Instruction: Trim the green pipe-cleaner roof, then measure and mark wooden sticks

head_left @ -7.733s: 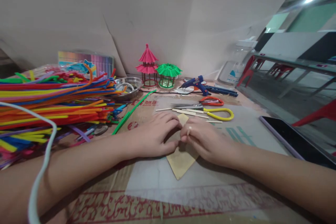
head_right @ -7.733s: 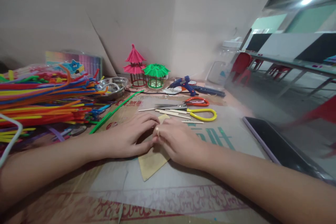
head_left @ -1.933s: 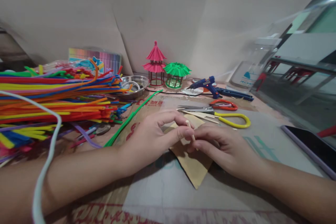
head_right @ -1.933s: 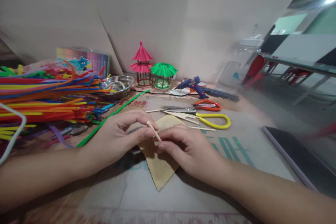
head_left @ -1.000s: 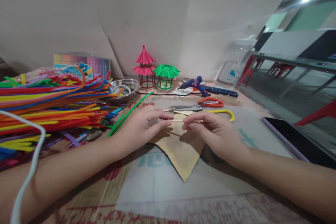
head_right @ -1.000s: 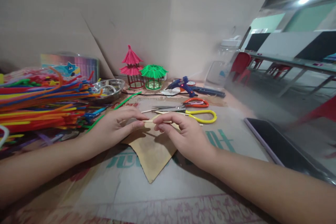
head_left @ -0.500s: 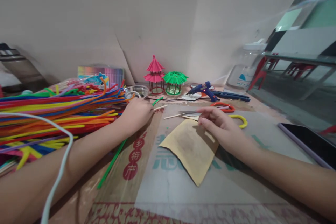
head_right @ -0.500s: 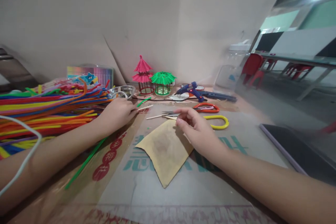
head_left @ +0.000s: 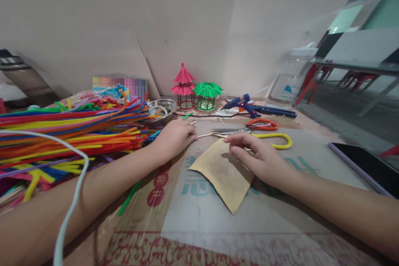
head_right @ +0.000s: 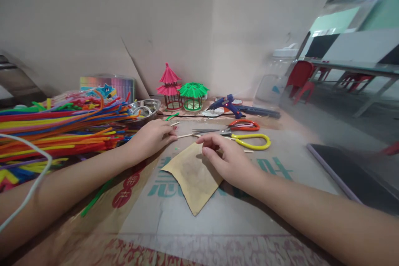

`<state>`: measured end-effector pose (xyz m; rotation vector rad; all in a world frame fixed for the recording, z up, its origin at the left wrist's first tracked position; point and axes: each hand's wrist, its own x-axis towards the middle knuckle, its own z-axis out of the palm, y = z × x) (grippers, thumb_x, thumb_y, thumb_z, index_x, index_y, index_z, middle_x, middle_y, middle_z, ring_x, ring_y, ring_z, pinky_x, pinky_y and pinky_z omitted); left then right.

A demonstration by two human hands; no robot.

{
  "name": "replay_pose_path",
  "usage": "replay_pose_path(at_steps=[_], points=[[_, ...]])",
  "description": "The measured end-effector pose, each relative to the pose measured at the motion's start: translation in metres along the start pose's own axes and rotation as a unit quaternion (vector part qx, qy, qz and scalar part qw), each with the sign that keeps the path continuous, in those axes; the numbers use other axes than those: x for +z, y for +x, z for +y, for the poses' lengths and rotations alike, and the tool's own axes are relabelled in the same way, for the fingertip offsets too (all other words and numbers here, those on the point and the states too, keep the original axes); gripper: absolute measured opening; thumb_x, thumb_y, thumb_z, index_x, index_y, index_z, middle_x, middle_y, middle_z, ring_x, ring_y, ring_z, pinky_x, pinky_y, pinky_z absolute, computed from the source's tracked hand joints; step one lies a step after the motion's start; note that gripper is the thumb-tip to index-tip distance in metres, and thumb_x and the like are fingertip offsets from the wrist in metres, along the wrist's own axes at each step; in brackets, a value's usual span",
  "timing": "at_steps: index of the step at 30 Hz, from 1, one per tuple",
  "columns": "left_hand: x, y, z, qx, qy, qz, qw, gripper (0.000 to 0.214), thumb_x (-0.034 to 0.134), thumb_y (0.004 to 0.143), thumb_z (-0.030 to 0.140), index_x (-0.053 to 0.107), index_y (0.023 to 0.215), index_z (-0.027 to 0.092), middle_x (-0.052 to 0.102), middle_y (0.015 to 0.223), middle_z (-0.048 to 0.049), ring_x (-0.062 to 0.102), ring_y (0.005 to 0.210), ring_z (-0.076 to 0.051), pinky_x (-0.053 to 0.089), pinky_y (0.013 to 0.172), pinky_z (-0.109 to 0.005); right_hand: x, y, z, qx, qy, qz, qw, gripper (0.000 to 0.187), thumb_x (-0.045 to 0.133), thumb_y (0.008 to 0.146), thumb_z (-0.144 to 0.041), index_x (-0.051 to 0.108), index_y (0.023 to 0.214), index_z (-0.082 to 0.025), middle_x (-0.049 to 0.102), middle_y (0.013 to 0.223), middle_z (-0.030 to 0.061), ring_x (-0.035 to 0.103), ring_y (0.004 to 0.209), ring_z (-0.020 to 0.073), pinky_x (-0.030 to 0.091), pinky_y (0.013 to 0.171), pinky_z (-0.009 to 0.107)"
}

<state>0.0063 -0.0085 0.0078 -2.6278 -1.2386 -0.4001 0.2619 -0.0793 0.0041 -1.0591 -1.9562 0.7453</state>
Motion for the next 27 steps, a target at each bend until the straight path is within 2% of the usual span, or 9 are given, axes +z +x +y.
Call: replay_pose_path(at_steps=[4, 8, 10, 12, 14, 17, 19, 23, 27], points=[[-0.008, 0.003, -0.005, -0.008, 0.033, 0.012, 0.999, 0.018, 0.059, 0.091, 0.023, 0.073, 0.083, 0.014, 0.072, 0.085, -0.0113, 0.064, 0.088, -0.025, 0.047, 0.085, -0.037, 0.0, -0.001, -0.002, 0.003, 0.009, -0.008, 1.0, 0.017, 0.051, 0.095, -0.026, 0.061, 0.107, -0.021, 0.072, 0.089, 0.0044, 0.071, 0.082, 0.0186, 0.059, 0.067, 0.03], [-0.027, 0.001, 0.002, -0.031, 0.026, 0.057, 0.998, 0.028, 0.054, 0.094, 0.031, 0.073, 0.085, 0.012, 0.072, 0.089, -0.0139, 0.063, 0.09, -0.027, 0.047, 0.084, -0.04, 0.0, -0.001, -0.001, 0.022, 0.05, -0.017, 0.998, 0.017, 0.053, 0.095, -0.027, 0.063, 0.107, -0.021, 0.071, 0.09, 0.0043, 0.072, 0.081, 0.0179, 0.059, 0.069, 0.03], [-0.035, -0.002, 0.019, -0.08, -0.117, 0.065, 0.988, 0.024, 0.057, 0.092, 0.033, 0.072, 0.087, 0.016, 0.072, 0.086, -0.0072, 0.064, 0.084, -0.022, 0.047, 0.075, -0.032, 0.0, -0.001, -0.002, 0.04, 0.097, -0.023, 0.994, 0.02, 0.055, 0.095, -0.031, 0.064, 0.109, -0.021, 0.07, 0.086, 0.0029, 0.071, 0.077, 0.0168, 0.06, 0.069, 0.03], [-0.039, -0.008, 0.041, -0.108, -0.287, 0.003, 0.952, 0.025, 0.054, 0.093, 0.036, 0.072, 0.089, 0.018, 0.071, 0.078, -0.0011, 0.063, 0.07, -0.016, 0.045, 0.062, -0.026, -0.001, -0.001, -0.003, 0.052, 0.154, -0.022, 0.987, 0.025, 0.058, 0.093, -0.036, 0.064, 0.111, -0.02, 0.067, 0.078, 0.0008, 0.069, 0.072, 0.0155, 0.059, 0.067, 0.029], [-0.04, -0.013, 0.062, -0.079, -0.361, -0.045, 0.928, 0.023, 0.056, 0.092, 0.033, 0.071, 0.084, 0.018, 0.07, 0.074, 0.0007, 0.061, 0.067, -0.014, 0.043, 0.059, -0.023, -0.002, -0.002, -0.005, 0.062, 0.203, -0.013, 0.977, 0.029, 0.062, 0.091, -0.042, 0.065, 0.109, -0.019, 0.066, 0.073, -0.0001, 0.066, 0.067, 0.0142, 0.058, 0.065, 0.028], [-0.039, -0.019, 0.08, -0.058, -0.419, -0.068, 0.904, 0.022, 0.056, 0.093, 0.029, 0.07, 0.082, 0.017, 0.07, 0.075, 0.0003, 0.061, 0.069, -0.013, 0.044, 0.062, -0.022, -0.003, -0.003, -0.008, 0.098, 0.272, -0.022, 0.957, 0.033, 0.065, 0.089, -0.052, 0.065, 0.093, -0.019, 0.067, 0.07, 0.0004, 0.064, 0.062, 0.0131, 0.056, 0.062, 0.027], [-0.037, -0.02, 0.082, -0.038, -0.446, -0.059, 0.892, 0.025, 0.053, 0.096, 0.029, 0.07, 0.083, 0.016, 0.07, 0.077, -0.0009, 0.062, 0.072, -0.013, 0.047, 0.066, -0.023, -0.004, -0.002, -0.006, 0.127, 0.317, -0.027, 0.939, 0.037, 0.064, 0.088, -0.057, 0.061, 0.085, -0.02, 0.066, 0.067, -0.0003, 0.062, 0.057, 0.0131, 0.055, 0.059, 0.027], [-0.032, -0.021, 0.08, 0.011, -0.487, -0.026, 0.873, 0.02, 0.052, 0.098, 0.023, 0.071, 0.095, 0.016, 0.073, 0.092, -0.0037, 0.067, 0.087, -0.015, 0.051, 0.078, -0.025, -0.006, 0.005, 0.002, 0.184, 0.367, -0.001, 0.912, 0.037, 0.065, 0.087, -0.058, 0.058, 0.083, -0.022, 0.063, 0.059, -0.0025, 0.058, 0.051, 0.0126, 0.049, 0.051, 0.025], [-0.028, -0.023, 0.081, 0.018, -0.471, -0.009, 0.882, 0.017, 0.055, 0.097, 0.021, 0.072, 0.098, 0.017, 0.074, 0.094, -0.0027, 0.067, 0.088, -0.014, 0.051, 0.08, -0.025, -0.009, 0.009, 0.005, 0.2, 0.393, 0.0, 0.898, 0.036, 0.064, 0.088, -0.057, 0.057, 0.081, -0.022, 0.064, 0.057, -0.0029, 0.056, 0.047, 0.0117, 0.048, 0.05, 0.024]])
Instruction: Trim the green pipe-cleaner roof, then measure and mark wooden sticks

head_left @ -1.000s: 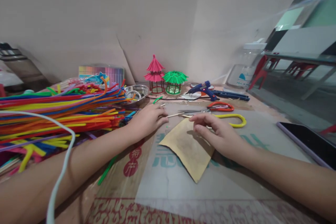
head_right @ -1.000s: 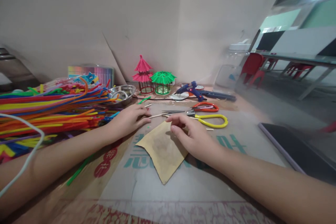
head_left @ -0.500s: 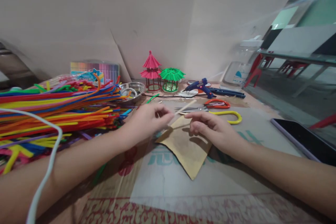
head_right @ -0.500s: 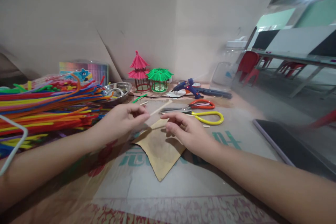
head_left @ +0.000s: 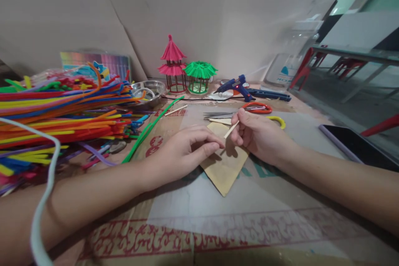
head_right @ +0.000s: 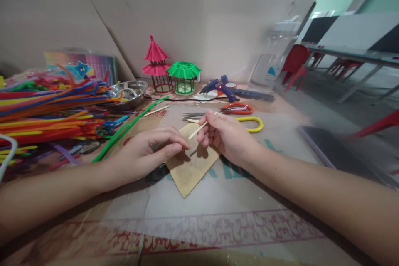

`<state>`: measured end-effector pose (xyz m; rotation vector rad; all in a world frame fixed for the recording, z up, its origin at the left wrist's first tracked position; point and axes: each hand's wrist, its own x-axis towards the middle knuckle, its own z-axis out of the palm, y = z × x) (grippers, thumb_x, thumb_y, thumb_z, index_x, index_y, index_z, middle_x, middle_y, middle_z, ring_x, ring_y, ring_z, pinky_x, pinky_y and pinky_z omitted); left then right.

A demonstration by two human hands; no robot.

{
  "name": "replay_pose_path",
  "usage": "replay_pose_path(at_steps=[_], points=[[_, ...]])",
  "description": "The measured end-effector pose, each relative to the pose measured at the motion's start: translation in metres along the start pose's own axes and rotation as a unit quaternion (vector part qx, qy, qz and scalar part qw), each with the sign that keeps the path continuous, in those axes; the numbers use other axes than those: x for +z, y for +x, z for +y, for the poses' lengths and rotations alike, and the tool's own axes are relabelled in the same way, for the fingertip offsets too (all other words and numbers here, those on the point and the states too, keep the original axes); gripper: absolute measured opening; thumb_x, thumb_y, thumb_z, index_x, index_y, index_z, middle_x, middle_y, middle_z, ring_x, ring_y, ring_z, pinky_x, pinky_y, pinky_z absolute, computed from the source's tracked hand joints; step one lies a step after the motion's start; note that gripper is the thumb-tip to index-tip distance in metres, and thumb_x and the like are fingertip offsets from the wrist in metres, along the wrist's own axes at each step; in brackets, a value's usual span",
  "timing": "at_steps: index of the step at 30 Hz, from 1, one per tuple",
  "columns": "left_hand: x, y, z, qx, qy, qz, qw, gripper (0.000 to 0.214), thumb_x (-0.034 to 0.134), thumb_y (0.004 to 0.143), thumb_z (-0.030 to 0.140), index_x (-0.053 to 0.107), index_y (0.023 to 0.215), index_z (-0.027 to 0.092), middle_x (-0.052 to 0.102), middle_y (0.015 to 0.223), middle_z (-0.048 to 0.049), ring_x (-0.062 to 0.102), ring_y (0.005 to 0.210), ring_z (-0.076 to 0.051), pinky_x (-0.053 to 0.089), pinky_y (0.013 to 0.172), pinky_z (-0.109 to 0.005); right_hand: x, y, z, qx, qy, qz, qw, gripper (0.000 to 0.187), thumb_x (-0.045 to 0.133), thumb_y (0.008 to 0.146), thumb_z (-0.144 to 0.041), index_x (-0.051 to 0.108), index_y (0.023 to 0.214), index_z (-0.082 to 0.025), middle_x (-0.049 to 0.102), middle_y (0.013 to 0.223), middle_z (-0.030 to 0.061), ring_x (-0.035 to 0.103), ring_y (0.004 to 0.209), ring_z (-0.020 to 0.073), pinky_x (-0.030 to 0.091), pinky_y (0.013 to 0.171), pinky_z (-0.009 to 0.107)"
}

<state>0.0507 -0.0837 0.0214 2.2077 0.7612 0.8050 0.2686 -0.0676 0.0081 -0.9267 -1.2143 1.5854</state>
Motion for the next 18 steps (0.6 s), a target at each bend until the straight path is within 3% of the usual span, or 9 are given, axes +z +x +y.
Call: replay_pose_path(at_steps=[7, 18], points=[[0.0018, 0.0011, -0.0044, 0.01, 0.042, 0.011, 0.999, 0.011, 0.062, 0.094, 0.021, 0.073, 0.093, 0.019, 0.073, 0.09, -0.0004, 0.065, 0.087, -0.015, 0.049, 0.08, -0.028, -0.0005, -0.0012, 0.0022, -0.011, 0.041, -0.078, 0.996, 0.033, 0.065, 0.09, -0.051, 0.061, 0.081, -0.019, 0.07, 0.061, 0.0004, 0.059, 0.048, 0.0096, 0.047, 0.051, 0.021], [-0.0005, 0.0006, -0.0003, 0.014, 0.038, 0.013, 0.999, 0.011, 0.064, 0.093, 0.023, 0.072, 0.087, 0.018, 0.071, 0.085, -0.0006, 0.064, 0.083, -0.015, 0.048, 0.079, -0.028, 0.0007, -0.0038, 0.003, -0.019, 0.04, -0.115, 0.992, 0.027, 0.065, 0.093, -0.044, 0.061, 0.083, -0.019, 0.07, 0.064, -0.0001, 0.061, 0.054, 0.0099, 0.049, 0.055, 0.02]])
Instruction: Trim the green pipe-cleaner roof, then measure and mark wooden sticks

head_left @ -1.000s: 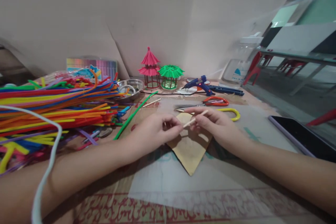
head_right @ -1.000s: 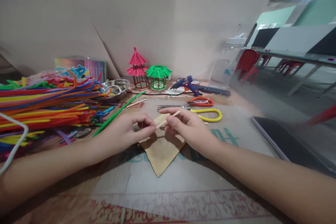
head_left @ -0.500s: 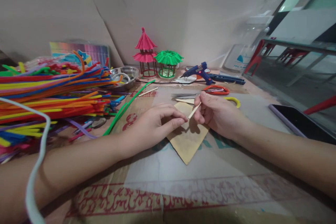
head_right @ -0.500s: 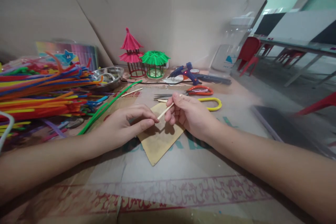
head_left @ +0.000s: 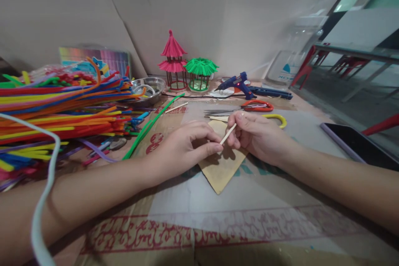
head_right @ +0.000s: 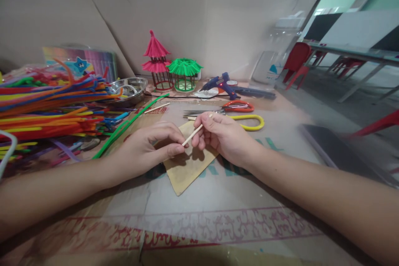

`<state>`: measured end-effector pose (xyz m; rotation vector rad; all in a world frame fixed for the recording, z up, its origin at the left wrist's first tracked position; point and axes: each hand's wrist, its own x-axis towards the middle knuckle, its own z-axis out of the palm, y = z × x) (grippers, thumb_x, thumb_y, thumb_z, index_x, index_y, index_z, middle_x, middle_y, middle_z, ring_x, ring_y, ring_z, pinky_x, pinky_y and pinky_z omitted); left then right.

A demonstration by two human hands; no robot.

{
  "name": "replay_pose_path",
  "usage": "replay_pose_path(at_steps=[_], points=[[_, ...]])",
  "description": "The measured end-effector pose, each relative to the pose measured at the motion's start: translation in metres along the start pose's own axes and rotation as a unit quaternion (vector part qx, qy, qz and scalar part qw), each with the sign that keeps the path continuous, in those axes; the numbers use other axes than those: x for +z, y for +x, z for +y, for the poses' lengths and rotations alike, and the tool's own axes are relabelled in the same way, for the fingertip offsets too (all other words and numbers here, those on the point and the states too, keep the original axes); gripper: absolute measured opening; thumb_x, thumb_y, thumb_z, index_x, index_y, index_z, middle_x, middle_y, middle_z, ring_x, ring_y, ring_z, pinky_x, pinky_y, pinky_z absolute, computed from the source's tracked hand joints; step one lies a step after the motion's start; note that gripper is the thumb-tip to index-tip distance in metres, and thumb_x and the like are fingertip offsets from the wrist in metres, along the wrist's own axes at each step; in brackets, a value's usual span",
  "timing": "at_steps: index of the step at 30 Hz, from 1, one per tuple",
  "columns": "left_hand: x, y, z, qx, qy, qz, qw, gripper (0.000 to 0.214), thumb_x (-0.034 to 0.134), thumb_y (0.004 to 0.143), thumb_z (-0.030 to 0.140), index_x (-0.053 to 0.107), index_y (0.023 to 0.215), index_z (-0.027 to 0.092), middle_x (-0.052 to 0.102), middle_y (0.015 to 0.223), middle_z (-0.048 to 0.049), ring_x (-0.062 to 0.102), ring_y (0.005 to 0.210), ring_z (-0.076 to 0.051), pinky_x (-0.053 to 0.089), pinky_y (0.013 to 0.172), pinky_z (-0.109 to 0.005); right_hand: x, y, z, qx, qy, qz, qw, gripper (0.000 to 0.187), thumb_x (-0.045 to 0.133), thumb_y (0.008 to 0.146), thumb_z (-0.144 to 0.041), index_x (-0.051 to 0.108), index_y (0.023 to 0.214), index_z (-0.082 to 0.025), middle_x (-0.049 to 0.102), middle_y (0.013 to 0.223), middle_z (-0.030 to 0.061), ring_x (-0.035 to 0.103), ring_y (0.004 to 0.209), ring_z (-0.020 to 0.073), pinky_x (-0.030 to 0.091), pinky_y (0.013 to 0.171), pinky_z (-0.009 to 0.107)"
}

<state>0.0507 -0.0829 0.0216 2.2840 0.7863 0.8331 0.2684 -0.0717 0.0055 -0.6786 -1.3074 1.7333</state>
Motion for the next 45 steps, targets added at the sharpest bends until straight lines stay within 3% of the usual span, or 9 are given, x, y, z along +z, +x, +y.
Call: replay_pose_path(at_steps=[10, 13, 17, 25, 29, 33, 39, 42, 45], points=[[-0.001, 0.002, -0.008, 0.065, 0.076, -0.03, 0.995, 0.014, 0.058, 0.097, 0.024, 0.07, 0.091, 0.02, 0.07, 0.091, -0.0008, 0.064, 0.091, -0.015, 0.047, 0.087, -0.03, 0.014, -0.012, -0.003, -0.072, -0.175, 0.038, 0.981, 0.035, 0.064, 0.09, -0.055, 0.061, 0.083, -0.02, 0.065, 0.066, -0.0012, 0.062, 0.058, 0.0121, 0.05, 0.057, 0.024], [-0.002, 0.002, -0.009, 0.071, 0.126, -0.044, 0.989, 0.015, 0.059, 0.093, 0.023, 0.069, 0.104, 0.02, 0.067, 0.108, -0.0049, 0.061, 0.106, -0.02, 0.046, 0.096, -0.034, 0.014, -0.017, -0.005, -0.124, -0.313, 0.045, 0.941, 0.03, 0.057, 0.096, -0.046, 0.057, 0.079, -0.021, 0.062, 0.065, -0.0019, 0.059, 0.057, 0.0118, 0.046, 0.055, 0.023], [-0.003, 0.002, -0.012, 0.048, 0.167, -0.1, 0.98, 0.031, 0.063, 0.086, 0.029, 0.063, 0.116, 0.019, 0.061, 0.124, -0.0093, 0.055, 0.12, -0.027, 0.042, 0.106, -0.044, 0.014, -0.02, -0.006, -0.176, -0.477, -0.043, 0.86, 0.022, 0.054, 0.098, -0.026, 0.059, 0.077, -0.02, 0.068, 0.068, -0.0005, 0.061, 0.06, 0.0114, 0.044, 0.058, 0.022], [-0.003, 0.001, -0.013, 0.063, 0.187, -0.132, 0.971, 0.024, 0.06, 0.089, 0.033, 0.059, 0.108, 0.019, 0.061, 0.122, -0.0096, 0.055, 0.118, -0.027, 0.043, 0.104, -0.044, 0.02, -0.021, -0.007, -0.205, -0.576, -0.107, 0.784, 0.026, 0.048, 0.1, -0.023, 0.064, 0.081, -0.016, 0.072, 0.076, 0.0049, 0.064, 0.069, 0.0157, 0.045, 0.065, 0.026], [-0.003, 0.001, -0.014, 0.062, 0.191, -0.137, 0.97, 0.029, 0.061, 0.088, 0.035, 0.059, 0.111, 0.019, 0.06, 0.124, -0.0098, 0.053, 0.12, -0.028, 0.042, 0.106, -0.045, 0.02, -0.022, -0.008, -0.189, -0.56, -0.118, 0.798, 0.027, 0.046, 0.101, -0.023, 0.064, 0.082, -0.017, 0.072, 0.076, 0.0034, 0.063, 0.067, 0.0142, 0.045, 0.064, 0.025], [-0.002, 0.001, -0.014, 0.059, 0.195, -0.132, 0.97, 0.027, 0.06, 0.088, 0.033, 0.059, 0.111, 0.018, 0.06, 0.123, -0.01, 0.055, 0.118, -0.028, 0.042, 0.105, -0.045, 0.021, -0.021, -0.007, -0.205, -0.59, -0.113, 0.773, 0.028, 0.044, 0.1, -0.024, 0.063, 0.079, -0.018, 0.069, 0.076, 0.0051, 0.062, 0.069, 0.0172, 0.044, 0.065, 0.028], [-0.002, 0.001, -0.013, 0.067, 0.194, -0.14, 0.969, 0.031, 0.06, 0.088, 0.034, 0.058, 0.115, 0.018, 0.06, 0.124, -0.0111, 0.054, 0.119, -0.028, 0.042, 0.106, -0.045, 0.02, -0.019, -0.005, -0.21, -0.585, -0.137, 0.771, 0.031, 0.042, 0.102, -0.025, 0.061, 0.077, -0.019, 0.07, 0.077, 0.0059, 0.061, 0.075, 0.0191, 0.045, 0.071, 0.031], [-0.002, 0.001, -0.013, 0.061, 0.203, -0.134, 0.968, 0.025, 0.059, 0.088, 0.032, 0.059, 0.109, 0.018, 0.06, 0.122, -0.011, 0.054, 0.117, -0.028, 0.042, 0.105, -0.046, 0.019, -0.018, -0.004, -0.235, -0.61, -0.102, 0.75, 0.034, 0.041, 0.102, -0.028, 0.06, 0.075, -0.019, 0.066, 0.072, 0.0063, 0.058, 0.071, 0.0197, 0.043, 0.069, 0.033], [-0.003, 0.001, -0.013, 0.064, 0.196, -0.138, 0.969, 0.029, 0.06, 0.088, 0.034, 0.058, 0.112, 0.018, 0.06, 0.123, -0.0114, 0.054, 0.118, -0.029, 0.041, 0.106, -0.047, 0.02, -0.017, -0.004, -0.223, -0.589, -0.127, 0.767, 0.035, 0.039, 0.104, -0.028, 0.061, 0.077, -0.018, 0.067, 0.074, 0.0052, 0.059, 0.071, 0.0181, 0.043, 0.07, 0.031]])
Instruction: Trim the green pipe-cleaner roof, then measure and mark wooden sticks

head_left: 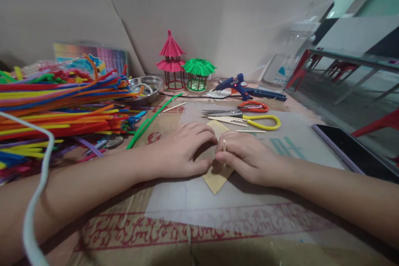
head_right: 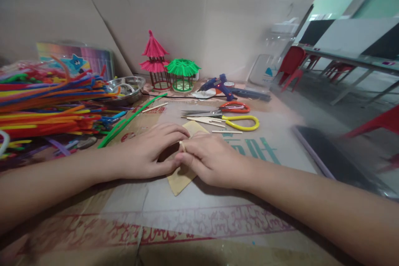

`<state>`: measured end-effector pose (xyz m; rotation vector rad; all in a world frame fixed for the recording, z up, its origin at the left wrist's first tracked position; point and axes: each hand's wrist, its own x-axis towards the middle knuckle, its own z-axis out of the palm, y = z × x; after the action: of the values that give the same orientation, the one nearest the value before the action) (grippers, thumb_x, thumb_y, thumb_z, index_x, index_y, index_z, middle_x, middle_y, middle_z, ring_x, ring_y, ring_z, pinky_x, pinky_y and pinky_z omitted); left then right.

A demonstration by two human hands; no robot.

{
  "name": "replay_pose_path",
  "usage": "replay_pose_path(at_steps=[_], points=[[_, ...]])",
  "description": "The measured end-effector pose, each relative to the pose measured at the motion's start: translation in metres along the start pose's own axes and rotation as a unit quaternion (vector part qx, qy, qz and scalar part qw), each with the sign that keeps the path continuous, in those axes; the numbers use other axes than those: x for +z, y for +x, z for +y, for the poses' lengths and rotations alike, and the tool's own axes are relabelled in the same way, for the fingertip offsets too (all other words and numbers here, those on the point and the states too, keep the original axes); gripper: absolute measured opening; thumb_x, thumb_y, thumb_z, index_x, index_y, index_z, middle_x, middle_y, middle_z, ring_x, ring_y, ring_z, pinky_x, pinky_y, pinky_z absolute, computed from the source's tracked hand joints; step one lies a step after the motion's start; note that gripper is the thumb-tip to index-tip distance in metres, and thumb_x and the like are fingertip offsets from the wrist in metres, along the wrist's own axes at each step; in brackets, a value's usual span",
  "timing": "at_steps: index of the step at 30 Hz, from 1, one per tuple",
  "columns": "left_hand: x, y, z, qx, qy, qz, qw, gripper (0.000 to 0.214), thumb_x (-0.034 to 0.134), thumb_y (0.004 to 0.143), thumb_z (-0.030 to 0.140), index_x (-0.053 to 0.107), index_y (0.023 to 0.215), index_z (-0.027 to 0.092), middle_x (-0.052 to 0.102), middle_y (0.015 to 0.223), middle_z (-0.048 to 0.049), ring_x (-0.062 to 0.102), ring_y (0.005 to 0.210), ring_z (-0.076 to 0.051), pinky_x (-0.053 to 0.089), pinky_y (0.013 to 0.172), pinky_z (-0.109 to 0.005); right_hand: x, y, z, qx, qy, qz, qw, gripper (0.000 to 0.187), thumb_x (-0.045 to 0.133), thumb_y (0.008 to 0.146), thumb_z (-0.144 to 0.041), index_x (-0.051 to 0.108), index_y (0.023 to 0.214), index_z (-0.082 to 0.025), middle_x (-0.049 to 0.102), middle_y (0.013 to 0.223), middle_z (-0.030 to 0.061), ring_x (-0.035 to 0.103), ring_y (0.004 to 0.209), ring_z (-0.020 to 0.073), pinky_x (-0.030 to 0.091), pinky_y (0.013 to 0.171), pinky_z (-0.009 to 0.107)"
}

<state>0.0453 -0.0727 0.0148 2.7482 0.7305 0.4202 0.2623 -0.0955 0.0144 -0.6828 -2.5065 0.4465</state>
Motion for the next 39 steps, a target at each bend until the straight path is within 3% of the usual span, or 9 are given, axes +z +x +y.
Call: replay_pose_path(at_steps=[2, 6, 10, 15, 19, 23, 28, 33, 39], points=[[-0.0001, 0.0002, -0.0001, 0.003, -0.002, -0.002, 1.0, 0.031, 0.06, 0.089, 0.035, 0.058, 0.114, 0.018, 0.06, 0.124, -0.0114, 0.054, 0.118, -0.028, 0.041, 0.106, -0.047, 0.0001, 0.0005, -0.0004, -0.012, 0.011, -0.015, 1.0, 0.035, 0.039, 0.104, -0.027, 0.061, 0.078, -0.018, 0.068, 0.076, 0.0058, 0.06, 0.074, 0.0185, 0.044, 0.073, 0.031], [0.0, 0.0012, 0.0007, -0.003, 0.009, 0.004, 1.0, 0.026, 0.059, 0.087, 0.031, 0.058, 0.109, 0.018, 0.06, 0.124, -0.0115, 0.054, 0.118, -0.028, 0.041, 0.106, -0.047, 0.0009, 0.0011, 0.0001, 0.012, -0.028, 0.015, 0.999, 0.036, 0.04, 0.103, -0.029, 0.058, 0.074, -0.019, 0.066, 0.074, 0.006, 0.058, 0.073, 0.0194, 0.043, 0.071, 0.033], [-0.0001, 0.0011, 0.0014, 0.003, 0.002, -0.004, 1.0, 0.03, 0.06, 0.088, 0.034, 0.058, 0.113, 0.018, 0.06, 0.124, -0.0112, 0.054, 0.118, -0.028, 0.041, 0.106, -0.047, 0.002, 0.0018, -0.0006, -0.005, 0.019, -0.011, 1.0, 0.035, 0.04, 0.104, -0.028, 0.059, 0.076, -0.02, 0.068, 0.075, 0.0041, 0.058, 0.074, 0.0177, 0.044, 0.074, 0.032], [0.0, 0.0001, 0.0016, -0.004, 0.006, 0.004, 1.0, 0.024, 0.059, 0.087, 0.03, 0.059, 0.108, 0.018, 0.06, 0.122, -0.0107, 0.054, 0.117, -0.028, 0.041, 0.106, -0.047, 0.0022, 0.0023, 0.0008, 0.0, -0.029, 0.027, 0.999, 0.036, 0.04, 0.103, -0.029, 0.058, 0.073, -0.019, 0.064, 0.071, 0.005, 0.055, 0.071, 0.0193, 0.042, 0.071, 0.034], [-0.0001, 0.0003, 0.0013, 0.004, -0.001, 0.003, 1.0, 0.03, 0.06, 0.088, 0.036, 0.058, 0.112, 0.018, 0.061, 0.124, -0.011, 0.054, 0.118, -0.029, 0.042, 0.106, -0.047, 0.0021, 0.0023, -0.0011, -0.027, 0.012, 0.005, 1.0, 0.036, 0.039, 0.104, -0.027, 0.059, 0.074, -0.02, 0.066, 0.073, 0.0038, 0.056, 0.073, 0.0178, 0.043, 0.074, 0.033], [-0.0002, 0.0009, 0.001, -0.001, 0.004, 0.007, 1.0, 0.027, 0.058, 0.088, 0.032, 0.059, 0.111, 0.019, 0.06, 0.123, -0.0104, 0.054, 0.117, -0.028, 0.041, 0.106, -0.047, 0.0029, 0.002, -0.0017, 0.001, -0.031, 0.027, 0.999, 0.037, 0.041, 0.103, -0.03, 0.057, 0.071, -0.02, 0.063, 0.069, 0.004, 0.054, 0.071, 0.0187, 0.042, 0.071, 0.033], [-0.0009, -0.0002, 0.0011, 0.001, 0.003, -0.003, 1.0, 0.031, 0.062, 0.087, 0.035, 0.059, 0.113, 0.017, 0.06, 0.124, -0.0115, 0.054, 0.118, -0.029, 0.042, 0.106, -0.047, 0.0035, 0.0019, -0.0028, -0.032, 0.027, 0.011, 0.999, 0.032, 0.042, 0.103, -0.027, 0.06, 0.077, -0.019, 0.065, 0.075, 0.0036, 0.056, 0.074, 0.017, 0.043, 0.074, 0.032], [-0.001, -0.0016, 0.0023, -0.003, 0.005, 0.011, 1.0, 0.026, 0.06, 0.086, 0.029, 0.059, 0.11, 0.019, 0.061, 0.122, -0.0101, 0.055, 0.115, -0.028, 0.043, 0.105, -0.045, 0.0048, 0.0028, -0.0003, 0.005, -0.016, 0.028, 0.999, 0.038, 0.039, 0.104, -0.031, 0.058, 0.073, -0.019, 0.063, 0.072, 0.0041, 0.054, 0.072, 0.0184, 0.042, 0.071, 0.033], [-0.0006, -0.0027, 0.0033, -0.006, 0.004, 0.014, 1.0, 0.027, 0.061, 0.086, 0.032, 0.059, 0.111, 0.019, 0.062, 0.121, -0.0104, 0.056, 0.113, -0.028, 0.045, 0.104, -0.046, 0.0087, 0.0033, 0.0026, -0.009, 0.034, 0.041, 0.999, 0.034, 0.043, 0.103, -0.031, 0.059, 0.075, -0.019, 0.066, 0.076, 0.0044, 0.058, 0.078, 0.0184, 0.045, 0.076, 0.032]])
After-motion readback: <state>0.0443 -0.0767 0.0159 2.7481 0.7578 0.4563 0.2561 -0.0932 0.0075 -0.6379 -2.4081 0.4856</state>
